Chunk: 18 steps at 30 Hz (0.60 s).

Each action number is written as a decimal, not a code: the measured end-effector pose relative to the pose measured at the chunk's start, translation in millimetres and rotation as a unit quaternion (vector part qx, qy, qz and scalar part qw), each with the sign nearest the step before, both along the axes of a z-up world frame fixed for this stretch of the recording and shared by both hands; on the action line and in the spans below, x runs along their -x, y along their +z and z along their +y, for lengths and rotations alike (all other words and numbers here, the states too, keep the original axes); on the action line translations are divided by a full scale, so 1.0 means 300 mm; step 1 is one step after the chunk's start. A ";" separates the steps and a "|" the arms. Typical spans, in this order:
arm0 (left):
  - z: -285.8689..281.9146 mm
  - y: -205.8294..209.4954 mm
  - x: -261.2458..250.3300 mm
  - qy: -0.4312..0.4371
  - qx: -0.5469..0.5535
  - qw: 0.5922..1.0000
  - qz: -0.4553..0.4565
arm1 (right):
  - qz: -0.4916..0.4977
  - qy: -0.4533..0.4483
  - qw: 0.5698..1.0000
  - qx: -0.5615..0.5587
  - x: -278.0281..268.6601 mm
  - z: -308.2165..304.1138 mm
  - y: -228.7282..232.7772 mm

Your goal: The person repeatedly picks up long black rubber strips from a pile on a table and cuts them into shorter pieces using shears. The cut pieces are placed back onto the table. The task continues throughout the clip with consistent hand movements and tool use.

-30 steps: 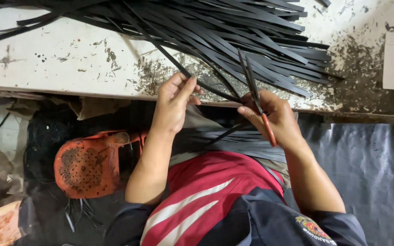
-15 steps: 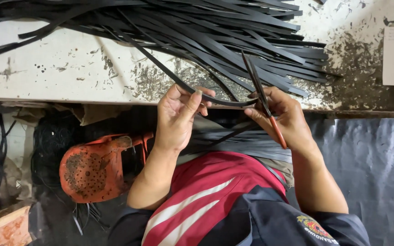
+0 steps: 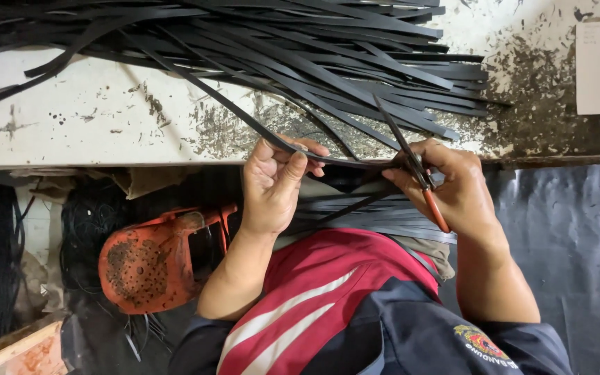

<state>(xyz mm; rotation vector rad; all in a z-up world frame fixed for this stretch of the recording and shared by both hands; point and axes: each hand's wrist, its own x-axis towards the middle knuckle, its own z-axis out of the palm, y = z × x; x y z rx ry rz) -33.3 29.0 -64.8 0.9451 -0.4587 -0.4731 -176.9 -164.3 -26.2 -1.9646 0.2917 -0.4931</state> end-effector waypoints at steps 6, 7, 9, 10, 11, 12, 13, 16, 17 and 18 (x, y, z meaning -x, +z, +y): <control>-0.016 -0.004 0.009 0.014 0.007 1.000 -0.008 | -0.011 0.009 0.999 -0.046 0.010 -0.013 -0.033; -0.015 -0.010 0.007 0.013 0.006 1.000 -0.009 | -0.012 0.008 0.999 -0.047 0.011 -0.014 -0.033; -0.011 -0.023 0.004 0.007 0.010 1.000 -0.002 | -0.017 -0.006 0.999 -0.032 0.014 -0.013 -0.031; -0.014 -0.020 0.006 0.006 0.010 1.000 -0.002 | -0.018 -0.006 0.999 -0.032 0.018 -0.014 -0.030; -0.016 -0.016 0.008 0.003 0.007 1.000 -0.002 | -0.017 -0.008 0.999 -0.032 0.021 -0.015 -0.029; -0.019 -0.013 0.011 -0.001 0.006 1.000 -0.001 | -0.015 -0.010 0.999 -0.031 0.025 -0.016 -0.027; -0.025 -0.016 0.028 -0.002 0.006 1.000 -0.001 | -0.015 -0.012 0.999 -0.031 0.028 -0.019 -0.027; -0.057 -0.047 0.096 -0.094 -0.073 0.992 -0.043 | -0.007 -0.026 0.999 -0.023 0.041 -0.031 -0.023; -0.071 -0.071 0.126 -0.156 -0.199 0.950 -0.184 | -0.008 -0.027 0.999 -0.029 0.043 -0.035 -0.021; -0.085 -0.094 0.156 -0.211 -0.315 0.868 -0.320 | -0.009 -0.027 0.999 -0.034 0.045 -0.039 -0.018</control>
